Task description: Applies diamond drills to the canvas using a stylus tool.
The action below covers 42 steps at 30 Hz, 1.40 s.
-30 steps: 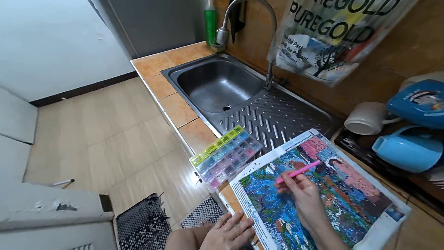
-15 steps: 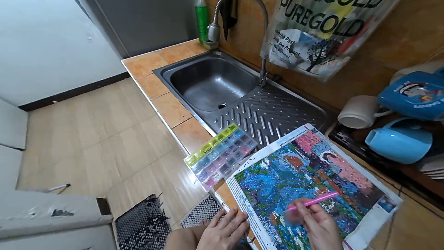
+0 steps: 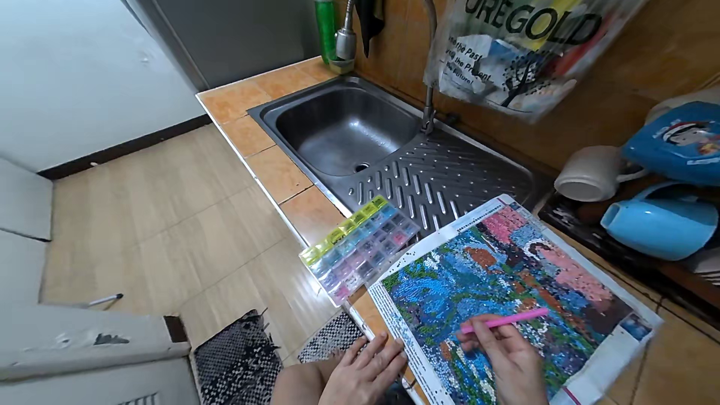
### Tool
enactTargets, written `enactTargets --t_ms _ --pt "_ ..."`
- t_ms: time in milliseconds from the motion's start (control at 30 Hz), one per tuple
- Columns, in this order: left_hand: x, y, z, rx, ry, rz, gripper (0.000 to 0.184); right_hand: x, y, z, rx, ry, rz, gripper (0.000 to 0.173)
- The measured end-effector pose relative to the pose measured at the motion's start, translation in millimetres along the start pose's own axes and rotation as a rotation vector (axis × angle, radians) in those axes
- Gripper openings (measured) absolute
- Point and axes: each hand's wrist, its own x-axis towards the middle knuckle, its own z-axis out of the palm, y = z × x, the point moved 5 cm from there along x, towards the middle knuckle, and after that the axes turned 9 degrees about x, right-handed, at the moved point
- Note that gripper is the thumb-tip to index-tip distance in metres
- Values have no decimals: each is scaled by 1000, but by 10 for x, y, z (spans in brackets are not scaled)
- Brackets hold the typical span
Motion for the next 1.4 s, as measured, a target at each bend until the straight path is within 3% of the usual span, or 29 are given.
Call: enactTargets --t_ms 333,1400 --pt "8 10 -19 17 10 3 48 0 8 75 -142 -47 -175 11" --pt "4 4 2 -13 34 -5 50 13 146 208 -303 -148 -322 19"
